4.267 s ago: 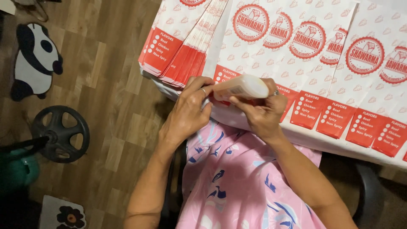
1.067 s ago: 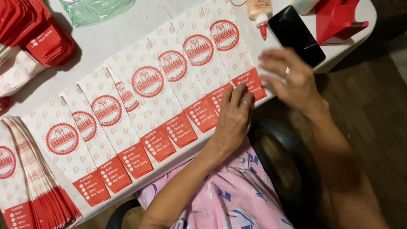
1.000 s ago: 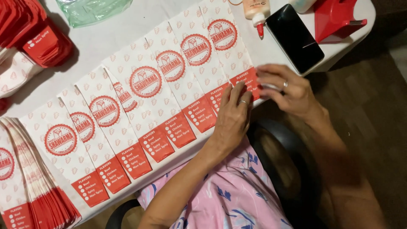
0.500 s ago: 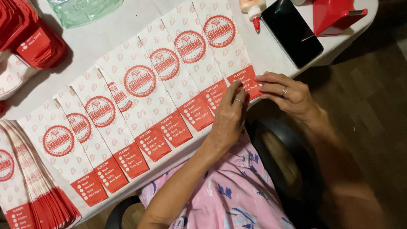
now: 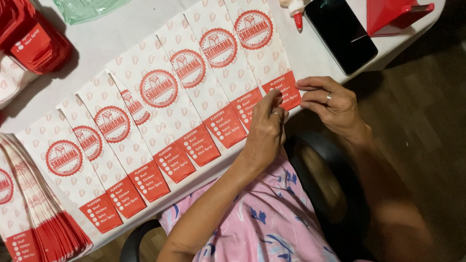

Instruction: Applying glue and folding the bottom flaps of paper shawarma bags to seal them.

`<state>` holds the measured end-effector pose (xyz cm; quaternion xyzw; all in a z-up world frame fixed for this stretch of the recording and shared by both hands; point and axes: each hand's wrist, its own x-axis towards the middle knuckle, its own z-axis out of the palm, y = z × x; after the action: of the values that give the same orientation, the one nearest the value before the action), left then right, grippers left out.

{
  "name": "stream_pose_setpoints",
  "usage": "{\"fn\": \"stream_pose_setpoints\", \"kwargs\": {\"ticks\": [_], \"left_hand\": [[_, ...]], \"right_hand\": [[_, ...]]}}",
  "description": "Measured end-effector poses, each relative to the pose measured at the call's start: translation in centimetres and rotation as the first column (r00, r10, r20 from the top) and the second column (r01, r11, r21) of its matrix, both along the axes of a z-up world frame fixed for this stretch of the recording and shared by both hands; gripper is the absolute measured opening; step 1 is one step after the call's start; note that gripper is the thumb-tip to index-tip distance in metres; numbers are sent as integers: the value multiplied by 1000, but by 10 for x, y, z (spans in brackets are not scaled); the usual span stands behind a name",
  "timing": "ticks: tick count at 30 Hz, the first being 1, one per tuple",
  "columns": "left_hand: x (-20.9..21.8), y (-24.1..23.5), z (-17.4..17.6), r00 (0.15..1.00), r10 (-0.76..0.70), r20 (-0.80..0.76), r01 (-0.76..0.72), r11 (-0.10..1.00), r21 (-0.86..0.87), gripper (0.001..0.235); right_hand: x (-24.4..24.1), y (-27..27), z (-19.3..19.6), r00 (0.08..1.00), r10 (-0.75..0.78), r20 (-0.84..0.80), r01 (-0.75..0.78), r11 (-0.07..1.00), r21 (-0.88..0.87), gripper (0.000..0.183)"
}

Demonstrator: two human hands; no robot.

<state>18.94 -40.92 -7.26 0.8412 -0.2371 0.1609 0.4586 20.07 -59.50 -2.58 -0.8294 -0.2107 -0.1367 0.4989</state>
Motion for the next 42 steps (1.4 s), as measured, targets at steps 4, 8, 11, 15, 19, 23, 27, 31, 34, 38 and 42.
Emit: {"fn": "stream_pose_setpoints", "kwargs": {"ticks": [4,8,11,15,19,23,27,31,34,38,42], "left_hand": [[7,-3,6,992,21,-124,-24,999,-23,21],[14,-4,12,971,27,-238,-31,999,-10,9],[17,-5,16,950,25,-312,-32,999,-15,12],[23,-5,22,939,6,-345,-23,999,-45,16],[25,1,36,920,-27,-391,-7,996,-86,19],[28,4,40,901,-38,-432,-10,994,-108,20],[30,0,47,936,12,-351,-10,1000,7,31],[34,-2,44,964,15,-264,18,992,121,33],[34,3,41,934,-50,-355,60,998,19,31],[32,9,47,900,-124,-418,90,991,-100,21],[31,13,45,900,-129,-416,98,991,-97,21]], "right_hand": [[-1,6,9,998,-51,-46,51,999,-11,4],[-2,9,7,993,-93,-76,94,995,16,11],[-3,15,4,989,-135,-57,137,990,41,17],[-5,41,7,962,-273,19,274,959,-66,36],[-5,30,3,971,-238,-29,237,971,-34,30],[-6,30,4,970,-239,-42,239,971,-20,19],[-7,33,4,965,-262,-15,262,965,-11,20],[-7,32,3,965,-263,-8,263,965,10,19],[-8,31,1,961,-275,-10,275,961,30,18],[-9,34,1,956,-294,-18,294,954,51,16],[-11,47,0,936,-347,60,350,936,-49,52]]}}
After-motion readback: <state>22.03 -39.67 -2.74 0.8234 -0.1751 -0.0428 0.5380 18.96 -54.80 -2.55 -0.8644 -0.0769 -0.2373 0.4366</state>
